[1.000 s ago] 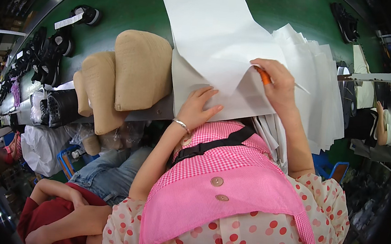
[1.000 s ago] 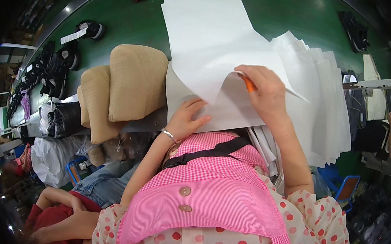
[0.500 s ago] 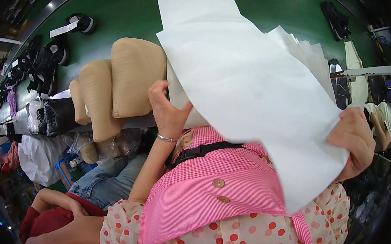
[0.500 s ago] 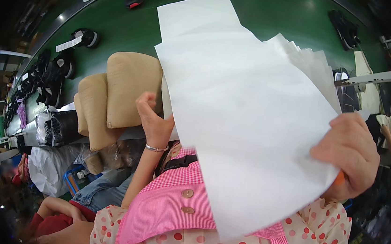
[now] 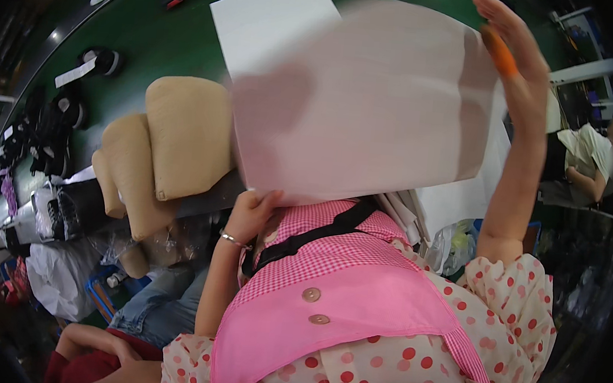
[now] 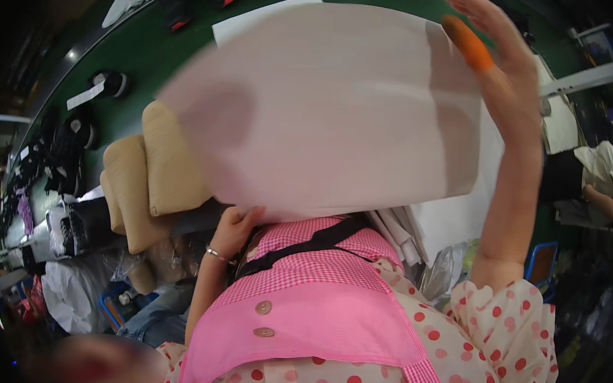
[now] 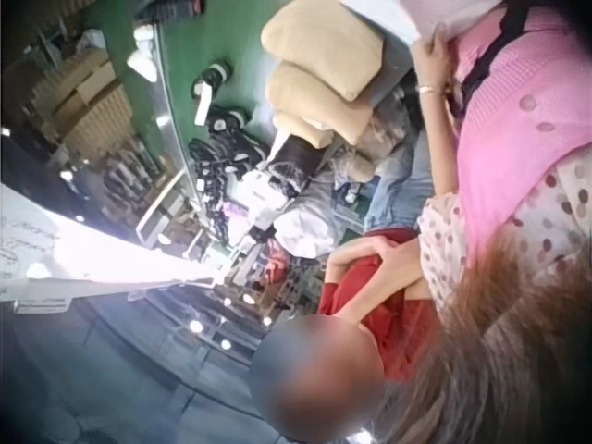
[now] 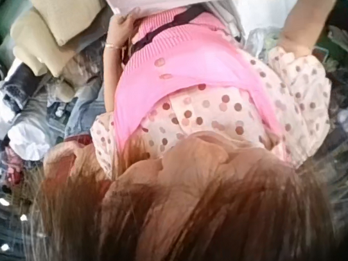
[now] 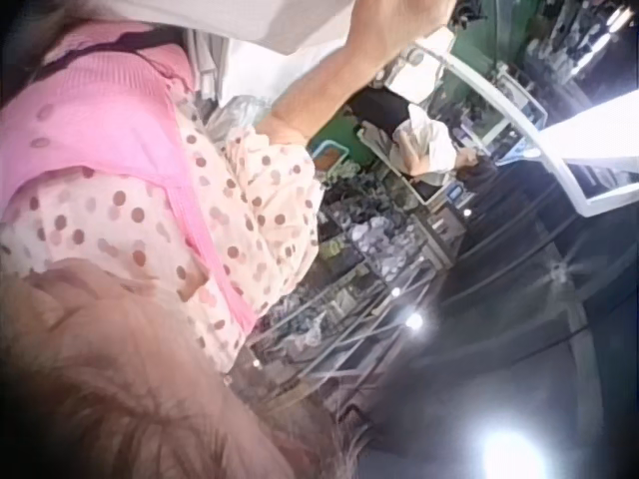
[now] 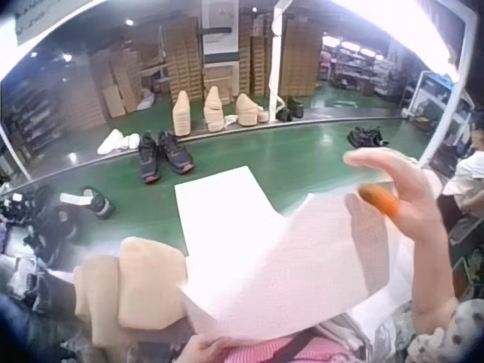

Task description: The person repeatedly cuts white paper sheets using an orange utility knife on a green workbench. They handle the sheets one at a time, align them, cut, and stack the cut pieces.

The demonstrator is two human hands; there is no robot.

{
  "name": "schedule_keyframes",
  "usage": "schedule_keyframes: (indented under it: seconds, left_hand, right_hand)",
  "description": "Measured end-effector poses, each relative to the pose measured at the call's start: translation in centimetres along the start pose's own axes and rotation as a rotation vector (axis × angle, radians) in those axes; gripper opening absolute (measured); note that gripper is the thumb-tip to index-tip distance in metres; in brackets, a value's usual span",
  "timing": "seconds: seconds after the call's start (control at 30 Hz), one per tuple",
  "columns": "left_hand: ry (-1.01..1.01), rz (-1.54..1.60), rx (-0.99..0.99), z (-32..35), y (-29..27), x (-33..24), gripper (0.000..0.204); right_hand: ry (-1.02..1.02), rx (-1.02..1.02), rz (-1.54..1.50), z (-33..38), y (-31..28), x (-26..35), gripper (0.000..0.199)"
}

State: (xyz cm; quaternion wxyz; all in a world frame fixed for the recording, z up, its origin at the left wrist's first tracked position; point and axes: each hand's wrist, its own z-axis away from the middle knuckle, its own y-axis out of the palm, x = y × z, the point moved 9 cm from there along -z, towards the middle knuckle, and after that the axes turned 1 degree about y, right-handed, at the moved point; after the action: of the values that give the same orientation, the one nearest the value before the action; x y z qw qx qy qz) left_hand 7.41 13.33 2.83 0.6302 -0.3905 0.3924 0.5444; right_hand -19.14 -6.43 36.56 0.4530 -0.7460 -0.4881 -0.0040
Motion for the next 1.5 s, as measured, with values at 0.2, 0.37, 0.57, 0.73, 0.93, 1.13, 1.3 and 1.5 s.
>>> schedule_keyframes:
  seconds: [0.2,0.37,0.57,0.73,0.93,1.13,1.3,1.5]
  left_hand:
    - [-0.125,0.284,-0.268,0.5,-2.5,5.7,0.026]
    - [-0.163,0.229,-0.145,0.0,-1.8,2.8,0.037]
    - [-0.146,0.248,-0.206,0.5,-2.6,2.2,0.039]
    - [-0.152,0.306,-0.273,1.3,-3.0,2.5,0.034]
    - [-0.071,0.218,-0.339,2.7,-3.3,4.1,0.031]
    - [-0.038,0.093,-0.485,4.4,-3.6,3.9,0.026]
    - [-0.12,0.141,-0.458,5.8,-4.0,7.6,0.025]
    - [-0.216,0.495,-0.351,5.3,-2.6,6.7,0.021]
  right_hand:
    - [0.569,0.036,0.169,10.9,0.4,-15.5,0.035]
    - [1.053,0.175,-0.465,23.6,5.5,-18.6,0.038]
    - [1.349,0.242,-0.533,28.8,9.5,-14.5,0.038]
    - [1.223,0.312,-0.407,30.1,9.2,-14.5,0.028]
    - [1.205,0.269,-0.317,28.8,8.7,-13.3,0.026]
    - [1.124,0.235,-0.229,28.2,8.2,-12.9,0.028]
    - [1.145,0.278,-0.225,28.5,8.4,-12.7,0.03]
    - [1.266,0.32,-0.196,31.0,9.5,-14.2,0.033]
